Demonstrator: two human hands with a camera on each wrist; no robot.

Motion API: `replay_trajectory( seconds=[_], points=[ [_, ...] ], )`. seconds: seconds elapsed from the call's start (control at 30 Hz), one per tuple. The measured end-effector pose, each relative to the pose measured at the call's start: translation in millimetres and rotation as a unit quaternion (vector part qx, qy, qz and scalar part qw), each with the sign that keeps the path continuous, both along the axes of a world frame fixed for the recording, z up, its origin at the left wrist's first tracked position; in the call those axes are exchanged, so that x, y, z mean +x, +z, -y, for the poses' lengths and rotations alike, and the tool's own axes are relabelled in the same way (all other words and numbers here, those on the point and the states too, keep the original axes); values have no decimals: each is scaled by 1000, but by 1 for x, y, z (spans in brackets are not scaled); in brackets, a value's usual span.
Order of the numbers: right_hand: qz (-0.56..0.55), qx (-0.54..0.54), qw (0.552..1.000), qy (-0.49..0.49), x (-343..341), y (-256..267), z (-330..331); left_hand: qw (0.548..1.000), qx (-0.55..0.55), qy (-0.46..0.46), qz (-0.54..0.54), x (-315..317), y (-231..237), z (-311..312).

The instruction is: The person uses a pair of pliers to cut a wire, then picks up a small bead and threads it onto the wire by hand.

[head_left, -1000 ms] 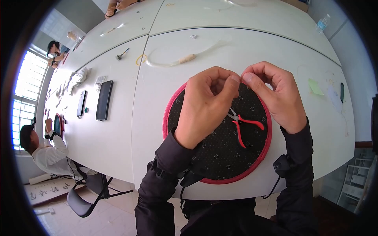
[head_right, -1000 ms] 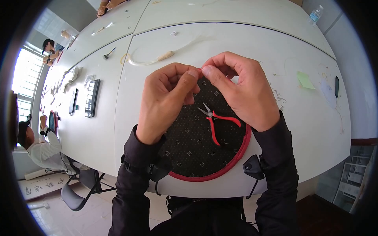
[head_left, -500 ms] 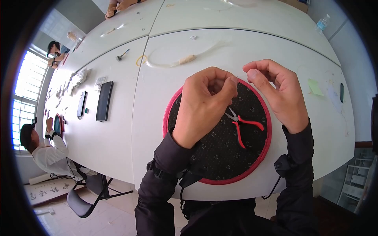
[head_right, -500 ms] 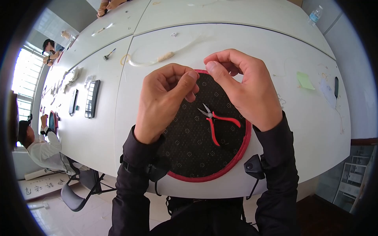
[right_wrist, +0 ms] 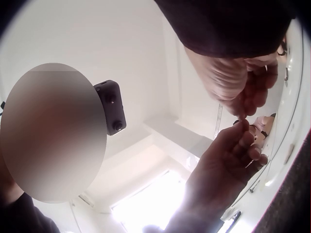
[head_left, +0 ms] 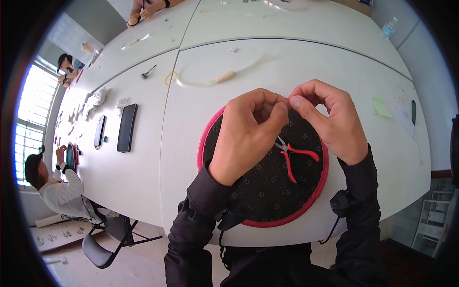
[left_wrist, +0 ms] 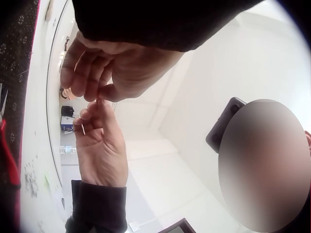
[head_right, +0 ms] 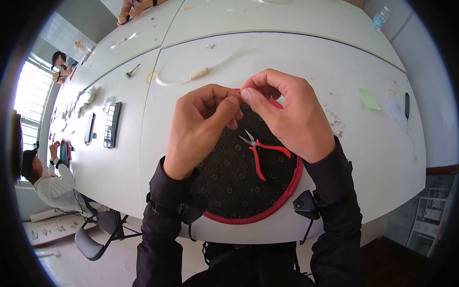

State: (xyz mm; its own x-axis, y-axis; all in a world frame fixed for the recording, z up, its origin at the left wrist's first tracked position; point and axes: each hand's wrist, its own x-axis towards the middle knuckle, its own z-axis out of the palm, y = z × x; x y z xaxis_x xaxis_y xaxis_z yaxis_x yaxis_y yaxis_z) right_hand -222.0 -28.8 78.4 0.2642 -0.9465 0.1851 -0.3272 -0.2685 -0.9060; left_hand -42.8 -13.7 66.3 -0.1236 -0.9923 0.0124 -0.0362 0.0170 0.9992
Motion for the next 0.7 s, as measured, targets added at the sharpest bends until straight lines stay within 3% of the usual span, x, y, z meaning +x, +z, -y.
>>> replay_trajectory(
  seconds=[0.23, 0.43, 0.7],
  points=[
    [7, 0, 1000, 7, -1, 3, 0, 1000, 14, -18, -7, 1, 4, 1],
    [90, 39, 994, -40, 0, 3, 0, 1000, 23, -5, -20, 3, 6, 0],
    [89, 10, 996, 15, -2, 0, 2, 1000, 6, 4, 2, 0, 6, 0]
  ],
)
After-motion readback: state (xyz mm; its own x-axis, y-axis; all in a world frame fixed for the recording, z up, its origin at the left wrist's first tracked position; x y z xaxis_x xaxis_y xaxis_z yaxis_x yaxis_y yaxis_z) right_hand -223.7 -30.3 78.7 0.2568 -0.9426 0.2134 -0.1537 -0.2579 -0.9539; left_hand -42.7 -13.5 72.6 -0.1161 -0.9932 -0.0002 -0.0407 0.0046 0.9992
